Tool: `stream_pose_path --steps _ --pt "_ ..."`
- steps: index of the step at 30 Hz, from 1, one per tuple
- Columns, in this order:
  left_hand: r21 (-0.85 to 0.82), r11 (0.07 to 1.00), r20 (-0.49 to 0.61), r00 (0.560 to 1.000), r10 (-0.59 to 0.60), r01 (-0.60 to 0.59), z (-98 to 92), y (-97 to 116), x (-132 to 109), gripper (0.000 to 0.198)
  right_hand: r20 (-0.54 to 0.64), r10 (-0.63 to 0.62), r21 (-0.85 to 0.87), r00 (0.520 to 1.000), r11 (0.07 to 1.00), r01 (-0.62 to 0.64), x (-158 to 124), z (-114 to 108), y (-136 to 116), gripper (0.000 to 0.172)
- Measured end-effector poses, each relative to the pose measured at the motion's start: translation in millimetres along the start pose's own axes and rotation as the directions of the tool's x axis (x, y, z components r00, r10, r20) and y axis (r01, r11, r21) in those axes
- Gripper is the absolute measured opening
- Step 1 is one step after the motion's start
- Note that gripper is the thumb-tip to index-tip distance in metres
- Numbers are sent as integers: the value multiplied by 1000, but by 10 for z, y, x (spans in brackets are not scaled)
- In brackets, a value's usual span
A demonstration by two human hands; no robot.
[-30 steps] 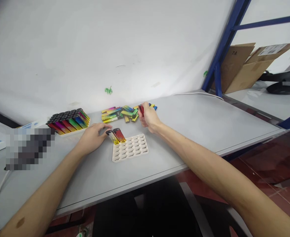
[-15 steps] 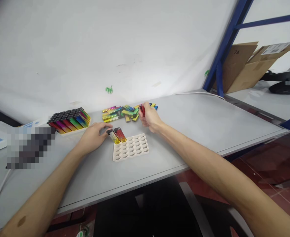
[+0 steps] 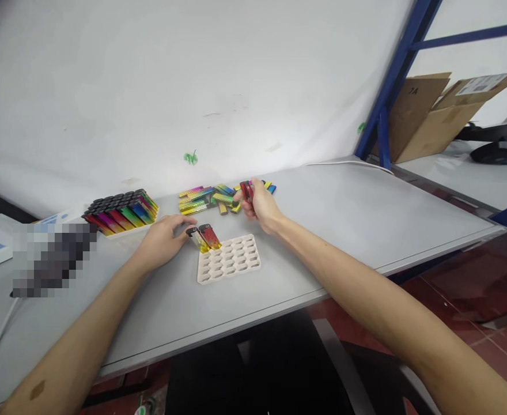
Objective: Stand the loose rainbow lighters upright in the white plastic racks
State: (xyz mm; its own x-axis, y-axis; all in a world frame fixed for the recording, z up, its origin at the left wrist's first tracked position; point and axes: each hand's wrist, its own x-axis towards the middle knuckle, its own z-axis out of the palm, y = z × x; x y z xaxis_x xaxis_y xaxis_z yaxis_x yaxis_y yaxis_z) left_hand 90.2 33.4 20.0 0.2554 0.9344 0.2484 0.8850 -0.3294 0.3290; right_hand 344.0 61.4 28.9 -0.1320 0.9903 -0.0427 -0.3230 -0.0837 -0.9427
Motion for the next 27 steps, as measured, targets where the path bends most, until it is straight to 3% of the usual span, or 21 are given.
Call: stream_pose_path --steps 3,9,19,24,27 --pt "0 1000 3 1000 3 -3 3 -7 1 32 81 -44 -23 996 999 46 -8 -6 16 33" --pt "2 1000 4 1000 9 -9 12 -20 7 33 364 -125 -408 923 870 279 -116 -35 -69 24" --pt "1 999 -2 999 35 -35 27 -33 5 34 507 -25 -558 862 753 350 -213 -18 -85 17" --pt "18 999 3 999 42 -42 30 -38 6 32 571 -137 -607 809 593 529 -248 -43 -123 21" --pt "19 999 4 999 42 -42 25 -39 4 32 607 -122 -615 785 554 562 -294 -61 -197 21"
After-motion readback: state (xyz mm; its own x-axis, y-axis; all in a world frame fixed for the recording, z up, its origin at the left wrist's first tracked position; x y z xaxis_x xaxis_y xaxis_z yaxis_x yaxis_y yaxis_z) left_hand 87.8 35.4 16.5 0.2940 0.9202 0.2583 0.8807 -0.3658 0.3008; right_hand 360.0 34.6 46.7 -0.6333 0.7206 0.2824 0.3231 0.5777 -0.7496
